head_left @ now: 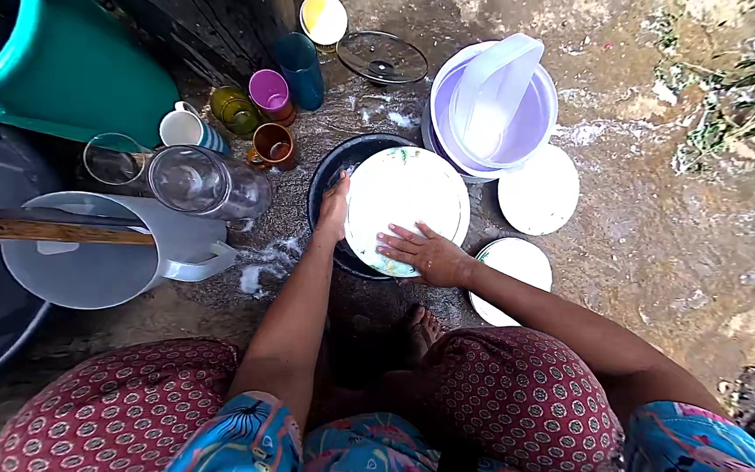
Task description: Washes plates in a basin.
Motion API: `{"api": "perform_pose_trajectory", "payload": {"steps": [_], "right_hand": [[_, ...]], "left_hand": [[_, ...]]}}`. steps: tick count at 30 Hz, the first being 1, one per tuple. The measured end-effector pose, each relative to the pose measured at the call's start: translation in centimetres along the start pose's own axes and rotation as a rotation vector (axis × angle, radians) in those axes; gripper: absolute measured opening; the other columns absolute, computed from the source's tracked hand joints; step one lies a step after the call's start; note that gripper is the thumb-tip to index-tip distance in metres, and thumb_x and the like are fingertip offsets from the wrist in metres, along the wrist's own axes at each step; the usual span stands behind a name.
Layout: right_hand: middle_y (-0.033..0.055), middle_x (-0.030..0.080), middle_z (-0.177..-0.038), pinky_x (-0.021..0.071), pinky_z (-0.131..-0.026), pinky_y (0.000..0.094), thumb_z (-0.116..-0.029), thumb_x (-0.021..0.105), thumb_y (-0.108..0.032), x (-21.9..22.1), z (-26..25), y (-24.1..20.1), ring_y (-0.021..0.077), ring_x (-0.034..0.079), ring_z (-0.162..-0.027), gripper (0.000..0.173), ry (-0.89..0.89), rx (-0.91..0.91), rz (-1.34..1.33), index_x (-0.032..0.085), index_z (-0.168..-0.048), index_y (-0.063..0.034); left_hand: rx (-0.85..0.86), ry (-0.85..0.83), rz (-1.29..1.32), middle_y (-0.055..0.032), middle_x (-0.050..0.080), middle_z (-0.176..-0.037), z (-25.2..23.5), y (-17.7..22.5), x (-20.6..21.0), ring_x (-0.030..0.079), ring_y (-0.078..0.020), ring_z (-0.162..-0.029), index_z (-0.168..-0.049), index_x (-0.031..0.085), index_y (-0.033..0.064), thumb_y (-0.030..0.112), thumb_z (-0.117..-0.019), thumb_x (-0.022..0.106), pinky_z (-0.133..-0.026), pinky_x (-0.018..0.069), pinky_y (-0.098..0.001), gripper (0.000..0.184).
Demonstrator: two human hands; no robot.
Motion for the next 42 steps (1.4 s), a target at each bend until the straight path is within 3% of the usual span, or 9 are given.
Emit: {"api": "perform_pose_trajectory", "payload": {"steps": [3, 7, 11, 19, 23, 27, 33, 37, 42], "right_hand": [[0.0026, 0.055, -0.152, 0.0319, -0.112, 0.0702, -0.0866, 0.066, 0.009, -1.5, 5.3, 1.6, 0.0339, 0.043, -0.146, 0.058, 0.169, -0.031, 0.123, 0.067, -0.138, -0.0175], [0.0077, 0.075, -0.122, 0.052, -0.101, 0.0575, -0.0957, 0.056, 0.003, -6.2, 8.6, -0.4, 0.0332, 0.069, -0.117, 0.034, 0.316, -0.176, 0.208, 0.077, -0.118, -0.0134], [0.0106, 0.076, -0.086, 0.0589, -0.077, 0.0332, -0.096, 0.057, -0.005, -10.0, 8.3, -2.7, 0.0221, 0.074, -0.082, 0.022, 0.588, -0.22, 0.09, 0.078, -0.101, -0.0072], [-0.0107, 0.054, -0.067, 0.046, -0.062, 0.0128, -0.1089, 0.047, -0.022, -9.9, 7.0, 0.4, -0.0101, 0.053, -0.061, 0.03, 1.132, 0.673, -0.563, 0.062, -0.09, -0.0038], [-0.0069, 0.057, -0.069, 0.0495, -0.066, 0.0182, -0.1119, 0.04, -0.027, -9.3, 5.6, 3.0, -0.0046, 0.056, -0.064, 0.041, 1.188, 0.766, -0.721, 0.065, -0.089, -0.0037], [-0.007, 0.057, -0.071, 0.0495, -0.07, 0.021, -0.1119, 0.039, -0.03, -9.4, 3.9, 3.3, -0.0025, 0.057, -0.068, 0.042, 1.1, 0.727, -0.861, 0.063, -0.086, -0.0074], [-0.0101, 0.062, -0.08, 0.0501, -0.081, 0.0184, -0.11, 0.04, -0.018, -9.7, 1.8, 1.9, -0.0065, 0.06, -0.08, 0.032, 1.091, 0.412, -0.898, 0.065, -0.094, -0.0069], [-0.0132, 0.064, -0.079, 0.0536, -0.078, 0.0189, -0.1094, 0.04, -0.016, -9.2, 3.0, 1.8, -0.0057, 0.063, -0.078, 0.031, 1.264, 0.25, -0.866, 0.064, -0.09, -0.0127], [-0.0139, 0.067, -0.081, 0.0553, -0.081, 0.0205, -0.1099, 0.038, -0.017, -9.1, 4.1, 1.3, -0.0044, 0.065, -0.081, 0.032, 1.358, 0.19, -0.93, 0.064, -0.092, -0.0158]], "left_hand": [[-0.074, -0.205, -0.144, -0.0182, 0.053, -0.149, -1.4, -0.3, 0.3, 0.051, -0.0277, -0.139, -0.147, 0.05, 0.0032, 0.053, -0.1101, 0.029, -0.114, 0.0417, -0.0519, 0.065], [0.003, -0.392, -0.501, -0.0299, 0.062, -0.129, -1.8, 0.0, 2.8, 0.06, -0.0381, -0.123, -0.128, 0.06, -0.0102, 0.044, -0.1108, 0.039, -0.107, 0.0454, -0.0566, 0.061], [0.162, -0.477, -0.431, -0.0137, 0.071, -0.101, -3.4, -0.7, 3.6, 0.065, -0.0139, -0.086, -0.112, 0.068, -0.0067, 0.026, -0.11, 0.048, -0.086, 0.0534, -0.0348, 0.039], [0.198, 0.41, -0.117, -0.0251, 0.067, -0.131, -3.5, -5.7, 1.5, 0.059, -0.037, -0.13, -0.124, 0.067, -0.0095, 0.031, -0.1129, 0.033, -0.114, 0.0382, -0.0517, 0.054], [-0.232, -0.124, 0.7, -0.0068, 0.068, -0.109, -0.5, -5.7, 5.1, 0.066, -0.0178, -0.096, -0.123, 0.056, 0.0089, 0.036, -0.1112, 0.023, -0.085, 0.0562, -0.0367, 0.045], [0.031, -0.831, 0.376, -0.0048, 0.074, -0.089, 4.8, 3.8, 7.6, 0.072, -0.0142, -0.081, -0.111, 0.063, 0.0045, 0.03, -0.1112, 0.012, -0.075, 0.0597, -0.0291, 0.057], [0.467, -0.586, -0.647, -0.0159, 0.07, -0.105, 9.0, 16.1, 7.3, 0.067, -0.0139, -0.087, -0.13, 0.063, -0.0046, 0.012, -0.1107, 0.042, -0.085, 0.0544, -0.0293, 0.033], [0.426, -0.313, -0.517, -0.0025, 0.064, -0.066, 7.0, 16.4, 2.5, 0.061, -0.0062, -0.052, -0.109, 0.065, -0.001, 0.025, -0.1115, 0.045, -0.055, 0.0539, -0.0207, 0.033], [0.176, -0.197, -0.196, 0.0009, 0.064, -0.056, 4.7, 11.3, -1.9, 0.064, -0.0106, -0.047, -0.086, 0.059, 0.0064, 0.043, -0.1129, 0.029, -0.053, 0.0577, -0.0276, 0.055]]}}
Point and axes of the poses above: each hand's wrist, its own z-axis away from the middle knuckle, its own x-axis out of the palm, y = z × x, the point moved 2 cm from there along -z, towards the middle knuckle
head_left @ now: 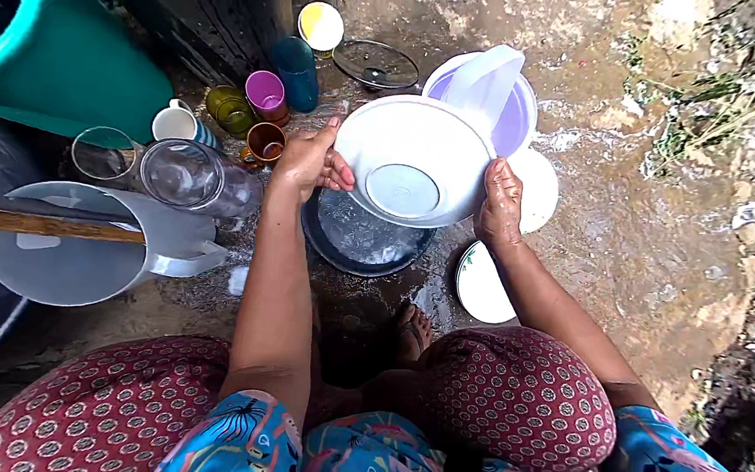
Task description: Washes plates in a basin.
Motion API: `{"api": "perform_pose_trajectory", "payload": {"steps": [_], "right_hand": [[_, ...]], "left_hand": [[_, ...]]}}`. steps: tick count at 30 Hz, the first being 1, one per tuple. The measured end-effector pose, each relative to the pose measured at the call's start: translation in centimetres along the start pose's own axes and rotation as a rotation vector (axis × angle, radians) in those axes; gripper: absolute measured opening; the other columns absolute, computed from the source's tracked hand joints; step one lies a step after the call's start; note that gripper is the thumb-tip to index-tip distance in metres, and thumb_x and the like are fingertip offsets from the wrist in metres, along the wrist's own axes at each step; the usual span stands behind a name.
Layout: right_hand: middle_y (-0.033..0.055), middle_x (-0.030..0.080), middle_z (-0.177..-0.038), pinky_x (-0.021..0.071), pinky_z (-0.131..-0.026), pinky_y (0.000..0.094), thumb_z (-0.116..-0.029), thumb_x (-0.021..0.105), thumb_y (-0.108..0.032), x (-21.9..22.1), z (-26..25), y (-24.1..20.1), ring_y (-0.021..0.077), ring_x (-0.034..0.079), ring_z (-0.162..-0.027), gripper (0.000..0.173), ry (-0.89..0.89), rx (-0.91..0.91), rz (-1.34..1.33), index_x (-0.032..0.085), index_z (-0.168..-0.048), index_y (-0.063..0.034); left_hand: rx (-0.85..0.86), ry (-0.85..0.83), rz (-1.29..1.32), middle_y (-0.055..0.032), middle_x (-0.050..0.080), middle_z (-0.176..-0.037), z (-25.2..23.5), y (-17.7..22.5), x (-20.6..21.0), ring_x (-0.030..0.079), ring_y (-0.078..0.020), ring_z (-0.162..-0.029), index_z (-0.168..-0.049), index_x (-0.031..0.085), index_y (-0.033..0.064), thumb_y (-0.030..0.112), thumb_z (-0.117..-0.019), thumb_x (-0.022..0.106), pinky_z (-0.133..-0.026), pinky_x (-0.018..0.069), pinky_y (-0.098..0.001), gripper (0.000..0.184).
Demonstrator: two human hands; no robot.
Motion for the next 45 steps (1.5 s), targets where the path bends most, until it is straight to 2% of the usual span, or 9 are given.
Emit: {"api": "perform_pose_trajectory", "payload": {"steps": [7, 11, 16, 21, 26, 29, 35, 40, 45], "right_hand": [[-0.0129, 0.072, -0.087, 0.0576, -0.08, 0.0225, -0.1068, 0.048, -0.017, -5.6, 2.6, -0.4, -0.0021, 0.068, -0.082, 0.024, 0.128, -0.004, -0.054, 0.069, -0.096, -0.0175], [-0.0135, 0.075, -0.098, 0.0598, -0.086, 0.0252, -0.102, 0.06, -0.013, -13.6, 4.3, -4.2, 0.0003, 0.071, -0.09, 0.015, 0.272, -0.137, 0.096, 0.072, -0.108, -0.02], [-0.0009, 0.075, -0.102, 0.0548, -0.092, 0.0199, -0.0975, 0.062, -0.003, -19.6, 4.4, -2.2, -0.002, 0.068, -0.095, 0.017, 0.404, -0.25, 0.571, 0.072, -0.108, 0.0053], [0.0268, 0.07, -0.096, 0.0516, -0.089, 0.0443, -0.1004, 0.061, -0.01, -21.3, 4.5, 8.2, 0.0364, 0.067, -0.091, 0.025, 0.403, -0.17, 1.016, 0.075, -0.117, 0.003], [0.0243, 0.073, -0.099, 0.0473, -0.091, 0.0621, -0.0995, 0.063, -0.012, -18.3, 5.5, 13.7, 0.0464, 0.067, -0.094, 0.024, 0.136, -0.121, 1.156, 0.078, -0.118, -0.0102], [0.0205, 0.072, -0.118, 0.0229, -0.105, 0.0811, -0.0971, 0.069, -0.024, -17.4, 6.0, 16.1, 0.0474, 0.064, -0.114, 0.031, -0.026, 0.073, 1.129, 0.075, -0.126, -0.0174], [0.004, 0.043, -0.161, -0.0008, -0.108, 0.0851, -0.1001, 0.066, -0.024, -18.8, 5.0, 17.1, 0.0401, 0.027, -0.153, 0.058, -0.229, 0.667, 1.083, 0.048, -0.155, -0.0232], [0.0069, 0.03, -0.168, -0.0023, -0.111, 0.0823, -0.1039, 0.058, -0.037, -21.8, 7.2, 15.7, 0.0405, 0.012, -0.157, 0.065, -0.063, 0.676, 1.004, 0.035, -0.161, -0.0177], [0.0284, 0.037, -0.158, 0.0273, -0.113, 0.0691, -0.1056, 0.054, -0.043, -23.3, 15.5, 14.3, 0.0491, 0.029, -0.148, 0.062, 0.514, 1.088, 0.958, 0.044, -0.154, -0.0066]], "left_hand": [[-0.262, -0.185, 0.043, -0.0005, 0.064, -0.06, -0.5, -6.0, 5.3, 0.064, -0.013, -0.051, -0.096, 0.06, 0.0059, 0.038, -0.1132, 0.02, -0.054, 0.0575, -0.0305, 0.055], [-0.29, -0.451, -0.186, -0.0071, 0.07, -0.077, -0.2, -8.3, 10.3, 0.068, -0.0158, -0.066, -0.123, 0.064, -0.0001, 0.042, -0.1135, 0.02, -0.065, 0.0578, -0.033, 0.062], [-0.235, -0.512, -0.283, -0.0139, 0.07, -0.095, 0.1, -10.9, 13.4, 0.064, -0.0163, -0.074, -0.135, 0.058, -0.0005, 0.026, -0.1134, 0.035, -0.069, 0.053, -0.0338, 0.041], [-0.251, -0.461, -0.378, -0.0126, 0.069, -0.101, 0.2, -11.2, 12.7, 0.064, -0.0158, -0.081, -0.134, 0.058, 0.0011, 0.019, -0.1128, 0.037, -0.075, 0.0513, -0.0344, 0.035], [-0.287, -0.387, -0.429, -0.0155, 0.07, -0.109, 0.7, -10.5, 12.0, 0.066, -0.0195, -0.088, -0.136, 0.058, 0.0028, 0.02, -0.1129, 0.039, -0.079, 0.0517, -0.0376, 0.034], [-0.308, -0.384, -0.431, -0.0171, 0.069, -0.112, 1.2, -10.6, 12.2, 0.066, -0.0211, -0.091, -0.137, 0.057, 0.0018, 0.019, -0.1128, 0.039, -0.081, 0.0518, -0.039, 0.035], [-0.265, -0.526, -0.516, -0.0166, 0.07, -0.111, 1.1, -13.2, 13.9, 0.068, -0.0217, -0.092, -0.136, 0.058, 0.0025, 0.02, -0.1119, 0.043, -0.083, 0.0538, -0.0396, 0.033], [-0.24, -0.638, -0.578, -0.0203, 0.068, -0.119, 2.0, -14.7, 15.9, 0.068, -0.0237, -0.1, -0.137, 0.057, -0.0008, 0.016, -0.1117, 0.042, -0.093, 0.0529, -0.0398, 0.034], [-0.223, -0.667, -0.622, -0.0199, 0.068, -0.118, 2.1, -15.0, 16.9, 0.068, -0.0259, -0.101, -0.136, 0.058, -0.0008, 0.017, -0.1112, 0.044, -0.094, 0.0529, -0.0411, 0.033]]}}
Point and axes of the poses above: each hand's wrist, its own z-axis away from the middle knuckle, its own x-axis out of the palm, y = z × x, the point moved 2 cm from there along -z, towards the middle knuckle
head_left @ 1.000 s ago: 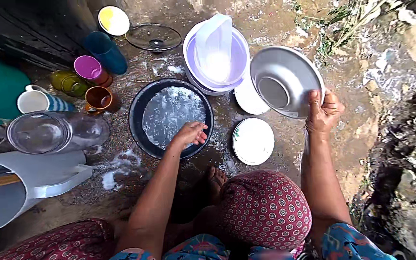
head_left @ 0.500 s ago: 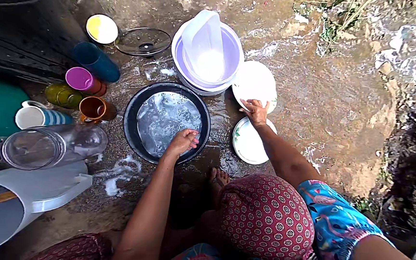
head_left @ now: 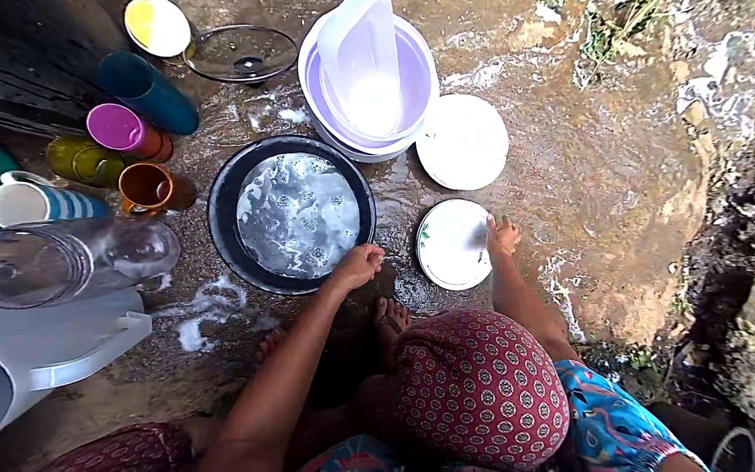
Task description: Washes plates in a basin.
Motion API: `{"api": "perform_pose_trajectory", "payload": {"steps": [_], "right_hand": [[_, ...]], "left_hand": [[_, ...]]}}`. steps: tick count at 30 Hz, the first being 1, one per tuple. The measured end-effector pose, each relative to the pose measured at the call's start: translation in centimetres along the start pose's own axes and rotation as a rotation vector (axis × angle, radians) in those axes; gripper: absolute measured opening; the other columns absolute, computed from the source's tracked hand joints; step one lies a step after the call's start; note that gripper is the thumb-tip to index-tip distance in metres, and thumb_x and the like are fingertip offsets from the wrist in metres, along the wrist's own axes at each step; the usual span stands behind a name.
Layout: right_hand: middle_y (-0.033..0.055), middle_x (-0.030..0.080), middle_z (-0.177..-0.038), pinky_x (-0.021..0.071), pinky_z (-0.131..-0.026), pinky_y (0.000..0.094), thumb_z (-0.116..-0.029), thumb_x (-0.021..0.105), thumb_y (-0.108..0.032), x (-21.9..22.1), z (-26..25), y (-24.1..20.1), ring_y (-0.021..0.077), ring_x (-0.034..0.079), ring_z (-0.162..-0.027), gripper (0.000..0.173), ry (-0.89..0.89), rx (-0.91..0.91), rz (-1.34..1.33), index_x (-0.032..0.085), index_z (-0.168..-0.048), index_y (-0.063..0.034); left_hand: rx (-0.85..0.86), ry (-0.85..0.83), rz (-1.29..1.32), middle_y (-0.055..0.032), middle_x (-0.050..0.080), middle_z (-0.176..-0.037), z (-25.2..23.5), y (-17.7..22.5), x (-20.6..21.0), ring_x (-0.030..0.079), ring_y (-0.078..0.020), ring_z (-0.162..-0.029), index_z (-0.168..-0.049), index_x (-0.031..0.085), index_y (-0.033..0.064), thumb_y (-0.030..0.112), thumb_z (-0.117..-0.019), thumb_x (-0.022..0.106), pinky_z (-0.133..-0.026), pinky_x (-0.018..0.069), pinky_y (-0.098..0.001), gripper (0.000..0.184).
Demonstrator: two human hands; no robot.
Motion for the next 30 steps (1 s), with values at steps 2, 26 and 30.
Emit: {"api": "perform_pose_trajectory", "payload": {"steps": [2, 26, 30], "right_hand": [[0.0348, 0.044, -0.148, 0.0355, -0.115, 0.0559, -0.0973, 0.071, -0.035, 0.0, 1.7, 2.3, 0.0492, 0.04, -0.141, 0.062, -0.027, 0.041, -0.005, 0.053, -0.144, 0.0017], [0.0095, 0.058, -0.101, 0.0538, -0.078, 0.0264, -0.0908, 0.071, 0.002, -6.9, 10.6, 0.3, 0.0063, 0.059, -0.083, 0.038, -0.029, -0.026, -0.559, 0.049, -0.122, 0.006], [0.0017, 0.06, -0.09, 0.0577, -0.07, 0.0239, -0.0911, 0.066, 0.007, -5.0, 13.9, -7.1, 0.0037, 0.063, -0.074, 0.034, -0.202, -0.199, -0.769, 0.046, -0.117, -0.0006]], "left_hand": [[0.008, -0.003, -0.022, -0.0193, 0.068, -0.116, -0.2, 0.3, 0.3, 0.068, -0.0254, -0.098, -0.135, 0.059, -0.0004, 0.017, -0.111, 0.045, -0.091, 0.0532, -0.041, 0.033], [0.259, 0.171, 0.28, -0.0262, 0.055, -0.145, -1.2, 1.1, 2.0, 0.058, -0.038, -0.131, -0.153, 0.043, 0.0007, 0.033, -0.1053, 0.059, -0.111, 0.0448, -0.0521, 0.06], [0.333, 0.346, 0.521, -0.0266, 0.066, -0.127, 1.8, 2.4, -1.0, 0.066, -0.0323, -0.115, -0.143, 0.052, -0.0046, 0.021, -0.108, 0.053, -0.105, 0.0497, -0.0484, 0.043]]}}
Point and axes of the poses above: each hand's wrist, its own z-axis away from the middle knuckle, its own x-axis out of the palm, y = z × x, the point moved 2 cm from there along -z, towards the middle knuckle
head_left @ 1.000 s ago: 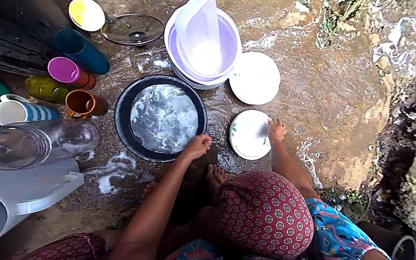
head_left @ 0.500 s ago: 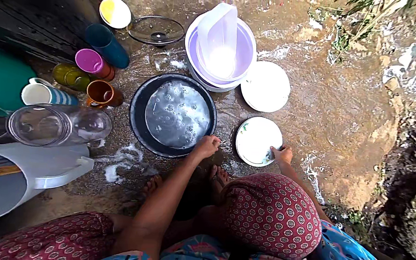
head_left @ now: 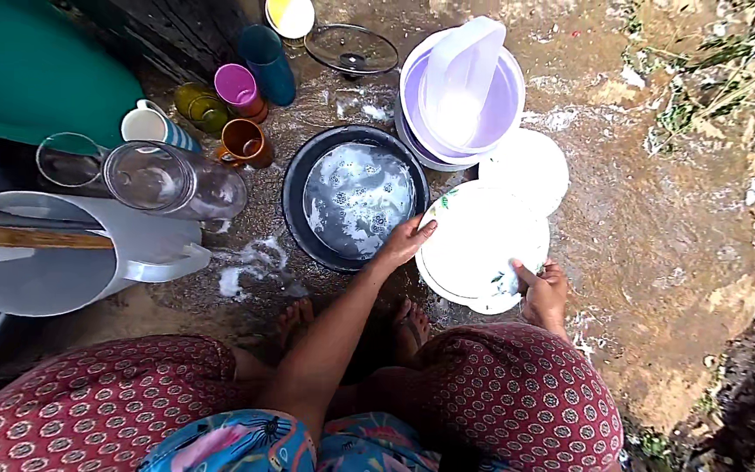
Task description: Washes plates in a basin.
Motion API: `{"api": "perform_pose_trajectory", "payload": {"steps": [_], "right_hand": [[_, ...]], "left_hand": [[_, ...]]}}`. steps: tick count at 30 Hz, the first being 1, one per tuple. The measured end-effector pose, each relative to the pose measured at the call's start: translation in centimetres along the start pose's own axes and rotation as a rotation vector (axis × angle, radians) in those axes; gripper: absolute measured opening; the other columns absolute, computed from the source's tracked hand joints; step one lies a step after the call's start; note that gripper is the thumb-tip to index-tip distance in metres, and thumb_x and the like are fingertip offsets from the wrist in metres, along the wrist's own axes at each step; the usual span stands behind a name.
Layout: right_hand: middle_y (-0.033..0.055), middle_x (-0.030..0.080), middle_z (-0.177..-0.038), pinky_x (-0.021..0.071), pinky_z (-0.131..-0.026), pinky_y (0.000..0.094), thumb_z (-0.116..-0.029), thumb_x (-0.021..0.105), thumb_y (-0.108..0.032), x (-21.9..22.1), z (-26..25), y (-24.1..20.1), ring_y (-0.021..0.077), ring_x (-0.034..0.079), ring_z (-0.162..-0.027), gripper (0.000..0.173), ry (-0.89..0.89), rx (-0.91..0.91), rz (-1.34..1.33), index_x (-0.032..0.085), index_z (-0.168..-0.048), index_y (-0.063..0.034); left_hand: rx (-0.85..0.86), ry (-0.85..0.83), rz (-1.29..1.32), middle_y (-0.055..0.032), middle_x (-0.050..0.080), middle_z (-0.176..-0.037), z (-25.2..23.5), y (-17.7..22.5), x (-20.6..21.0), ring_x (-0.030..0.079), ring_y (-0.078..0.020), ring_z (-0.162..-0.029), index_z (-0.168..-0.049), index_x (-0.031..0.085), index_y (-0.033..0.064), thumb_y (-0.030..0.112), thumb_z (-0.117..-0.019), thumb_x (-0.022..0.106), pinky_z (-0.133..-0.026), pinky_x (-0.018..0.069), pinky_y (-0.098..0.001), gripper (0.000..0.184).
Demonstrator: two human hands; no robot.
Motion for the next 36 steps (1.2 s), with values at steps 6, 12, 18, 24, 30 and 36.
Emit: {"api": "perform_pose_trajectory", "payload": {"steps": [6, 12, 18, 24, 30, 36], "right_hand": [[0.0185, 0.065, -0.12, 0.0547, -0.091, 0.0382, -0.1008, 0.061, -0.005, 12.0, -0.6, -1.8, 0.0208, 0.066, -0.103, 0.054, -0.547, -0.248, 0.302, 0.034, -0.146, 0.0051], [0.0211, 0.036, -0.162, 0.0037, -0.111, 0.0828, -0.0989, 0.067, -0.032, 18.1, -0.9, 0.3, 0.0465, 0.02, -0.154, 0.07, -0.77, -0.799, 1.129, 0.041, -0.155, 0.0001], [0.022, 0.019, -0.168, -0.001, -0.114, 0.0792, -0.1033, 0.052, -0.051, 18.3, -2.1, 2.7, 0.0434, 0.008, -0.157, 0.081, -0.688, -0.8, 1.329, 0.029, -0.158, 0.0041], [0.0244, 0.024, -0.166, 0.0081, -0.113, 0.0803, -0.1018, 0.039, -0.053, 17.8, -2.7, 1.3, 0.0455, 0.019, -0.155, 0.083, -0.442, -1.026, 1.114, 0.026, -0.159, 0.0059], [0.0293, 0.015, -0.167, 0.0085, -0.115, 0.0767, -0.1012, 0.047, -0.054, 22.1, -2.3, -3.3, 0.0487, 0.012, -0.155, 0.09, -0.366, -1.005, 1.135, 0.02, -0.158, 0.0101], [0.0242, 0.013, -0.169, 0.0049, -0.117, 0.074, -0.1042, 0.05, -0.043, 28.9, -0.5, -4.6, 0.0414, 0.009, -0.157, 0.081, -0.516, -1.139, 0.963, 0.02, -0.159, 0.0094]], "left_hand": [[0.169, 0.527, 0.14, -0.019, 0.064, -0.126, 0.7, 1.7, -11.9, 0.065, -0.0143, -0.108, -0.138, 0.053, -0.0056, 0.016, -0.1078, 0.052, -0.099, 0.0529, -0.0339, 0.037], [0.249, 1.045, -0.156, -0.0252, 0.067, -0.121, 2.9, 0.3, -17.9, 0.065, -0.0188, -0.112, -0.131, 0.059, -0.0099, 0.015, -0.1064, 0.053, -0.103, 0.0479, -0.0336, 0.036], [-0.094, 0.906, 0.069, -0.0278, 0.058, -0.138, 1.2, -3.0, -15.3, 0.056, -0.0333, -0.13, -0.142, 0.053, -0.005, 0.021, -0.1091, 0.05, -0.112, 0.0416, -0.0497, 0.042], [-0.213, 0.758, 0.326, -0.0217, 0.056, -0.142, 0.7, -3.0, -15.3, 0.056, -0.0296, -0.129, -0.146, 0.05, 0.0042, 0.028, -0.1092, 0.05, -0.107, 0.0464, -0.0512, 0.044], [-0.136, 0.714, 0.31, -0.0192, 0.06, -0.136, 1.2, 0.3, -13.5, 0.06, -0.0249, -0.122, -0.141, 0.055, 0.0028, 0.025, -0.1091, 0.051, -0.104, 0.0485, -0.0463, 0.039], [-0.076, 0.709, 0.28, -0.0215, 0.06, -0.136, 1.7, 2.5, -11.8, 0.059, -0.0256, -0.125, -0.139, 0.057, -0.0016, 0.043, -0.1121, 0.033, -0.108, 0.0459, -0.0472, 0.057]]}}
Point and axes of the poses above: each hand's wrist, its own z-axis away from the middle knuckle, its own x-axis out of the palm, y = z × x, the point moved 2 cm from there along -z, towards the middle knuckle
